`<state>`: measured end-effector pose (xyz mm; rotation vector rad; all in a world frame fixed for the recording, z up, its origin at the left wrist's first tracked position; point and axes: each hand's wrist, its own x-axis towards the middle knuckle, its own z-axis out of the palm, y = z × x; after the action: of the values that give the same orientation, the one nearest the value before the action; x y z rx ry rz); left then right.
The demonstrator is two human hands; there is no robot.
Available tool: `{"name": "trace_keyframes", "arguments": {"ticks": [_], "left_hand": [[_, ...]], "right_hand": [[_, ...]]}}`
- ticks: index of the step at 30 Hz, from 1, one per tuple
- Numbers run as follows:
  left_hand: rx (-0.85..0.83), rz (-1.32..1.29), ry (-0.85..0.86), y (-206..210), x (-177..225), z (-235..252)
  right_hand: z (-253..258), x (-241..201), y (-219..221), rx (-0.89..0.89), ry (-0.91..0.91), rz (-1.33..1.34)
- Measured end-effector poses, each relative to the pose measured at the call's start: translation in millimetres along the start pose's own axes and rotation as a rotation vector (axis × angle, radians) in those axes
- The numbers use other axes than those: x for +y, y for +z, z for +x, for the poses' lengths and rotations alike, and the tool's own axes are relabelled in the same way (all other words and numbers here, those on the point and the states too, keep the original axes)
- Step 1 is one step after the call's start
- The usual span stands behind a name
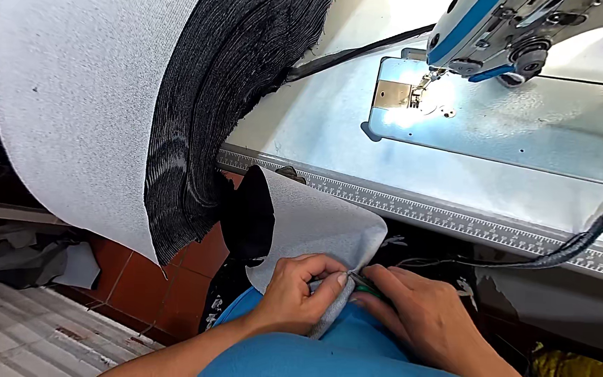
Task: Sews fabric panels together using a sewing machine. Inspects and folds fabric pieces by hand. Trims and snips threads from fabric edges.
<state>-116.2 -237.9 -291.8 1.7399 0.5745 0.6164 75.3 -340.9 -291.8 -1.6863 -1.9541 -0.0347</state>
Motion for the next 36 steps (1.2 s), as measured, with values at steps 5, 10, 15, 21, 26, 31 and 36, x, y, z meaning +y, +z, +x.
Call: {"name": "trace_keyframes", "arguments": {"ticks": [5,10,15,21,26,31,36], "left_hand": [[-0.013,0.007,0.003,1.4,0.3,-0.3],[0.003,-0.057,-0.043,2.9,1.9,1.1],[0.046,-0.155,-0.061,-0.1,0.8,0.7],[0.052,-0.151,-0.023,1.1,2.3,1.8],[0.058,-0.131,-0.046,1.0,5.1,3.3],[0.065,-0.125,-0.059,1.0,5.2,3.9],[0.07,-0.11,-0.06,1.8,5.7,4.4]], "right_hand": [[-2.0,3.9,2.9,-0.019,-0.013,0.091],[-0.8,5.2,-3.4,0.0,0.049,0.085],[-8.0,12.1,-17.7,-0.047,0.256,0.157],[0.1,1.4,-24.9,-0.047,0.107,0.021],[5.9,0.2,-24.3,-0.057,0.049,-0.031],[7.0,0.0,-23.7,-0.052,0.041,-0.043],[8.1,-0.9,-24.2,-0.058,0.046,-0.066]]}}
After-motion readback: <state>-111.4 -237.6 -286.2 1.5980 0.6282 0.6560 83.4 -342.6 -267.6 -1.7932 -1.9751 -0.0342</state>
